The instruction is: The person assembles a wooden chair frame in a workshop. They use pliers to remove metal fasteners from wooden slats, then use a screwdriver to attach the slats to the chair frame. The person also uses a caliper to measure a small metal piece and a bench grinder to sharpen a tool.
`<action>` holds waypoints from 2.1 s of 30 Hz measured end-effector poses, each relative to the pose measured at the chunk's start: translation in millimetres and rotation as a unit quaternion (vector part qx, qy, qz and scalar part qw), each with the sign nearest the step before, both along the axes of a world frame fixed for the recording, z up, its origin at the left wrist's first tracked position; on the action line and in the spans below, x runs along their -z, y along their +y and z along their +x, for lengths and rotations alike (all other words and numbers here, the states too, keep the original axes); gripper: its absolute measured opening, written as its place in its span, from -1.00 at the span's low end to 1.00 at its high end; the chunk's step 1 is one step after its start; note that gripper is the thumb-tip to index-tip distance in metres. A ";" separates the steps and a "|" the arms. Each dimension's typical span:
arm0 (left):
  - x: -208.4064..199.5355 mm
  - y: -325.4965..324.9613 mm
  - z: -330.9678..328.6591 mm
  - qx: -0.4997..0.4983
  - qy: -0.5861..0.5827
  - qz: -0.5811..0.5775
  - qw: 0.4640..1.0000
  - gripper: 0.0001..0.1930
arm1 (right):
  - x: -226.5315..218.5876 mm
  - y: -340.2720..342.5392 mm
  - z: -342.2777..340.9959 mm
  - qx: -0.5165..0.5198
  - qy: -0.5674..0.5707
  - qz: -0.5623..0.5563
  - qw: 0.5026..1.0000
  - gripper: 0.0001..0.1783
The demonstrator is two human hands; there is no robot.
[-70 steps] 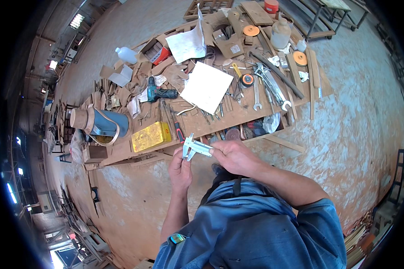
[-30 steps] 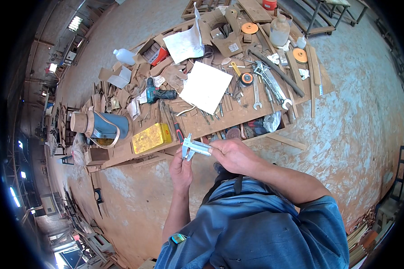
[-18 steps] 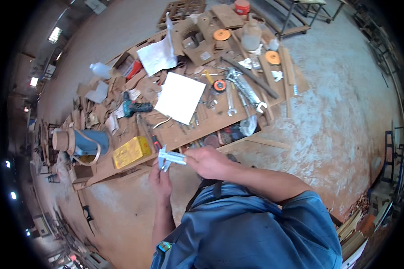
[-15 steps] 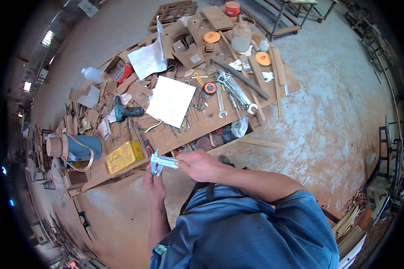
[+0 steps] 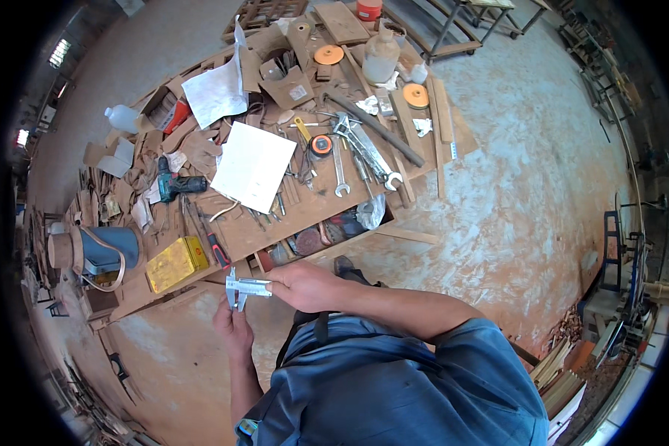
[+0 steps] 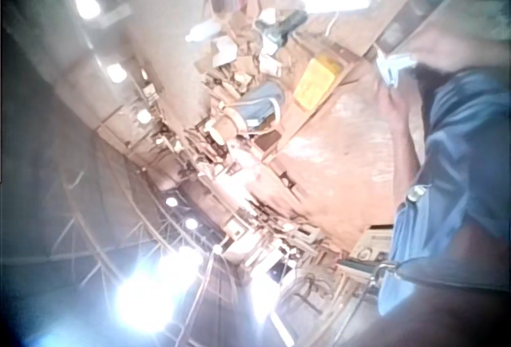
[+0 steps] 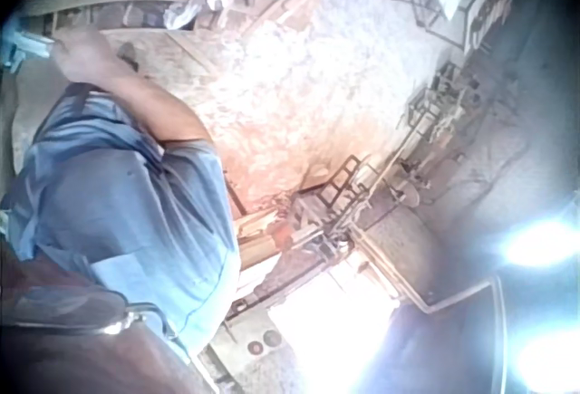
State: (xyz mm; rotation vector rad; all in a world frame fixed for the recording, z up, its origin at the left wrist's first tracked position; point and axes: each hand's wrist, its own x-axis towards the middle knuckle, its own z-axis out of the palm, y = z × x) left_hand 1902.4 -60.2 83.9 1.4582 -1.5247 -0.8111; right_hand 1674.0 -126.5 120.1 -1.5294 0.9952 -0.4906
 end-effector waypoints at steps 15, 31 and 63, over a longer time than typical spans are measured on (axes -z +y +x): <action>-31.9 19.9 3.3 -0.117 0.179 0.084 0.973 -0.85 | 59.0 -19.2 -33.0 0.044 -0.091 0.334 0.937 -0.79; 17.4 70.2 4.0 -0.267 0.455 0.325 0.785 -0.87 | 216.7 -135.6 -108.9 0.489 -0.217 0.296 0.791 -0.85; 165.8 -148.4 7.7 -0.156 -0.289 0.239 0.914 -0.72 | 181.0 118.3 -189.5 0.460 0.026 0.385 0.799 -0.48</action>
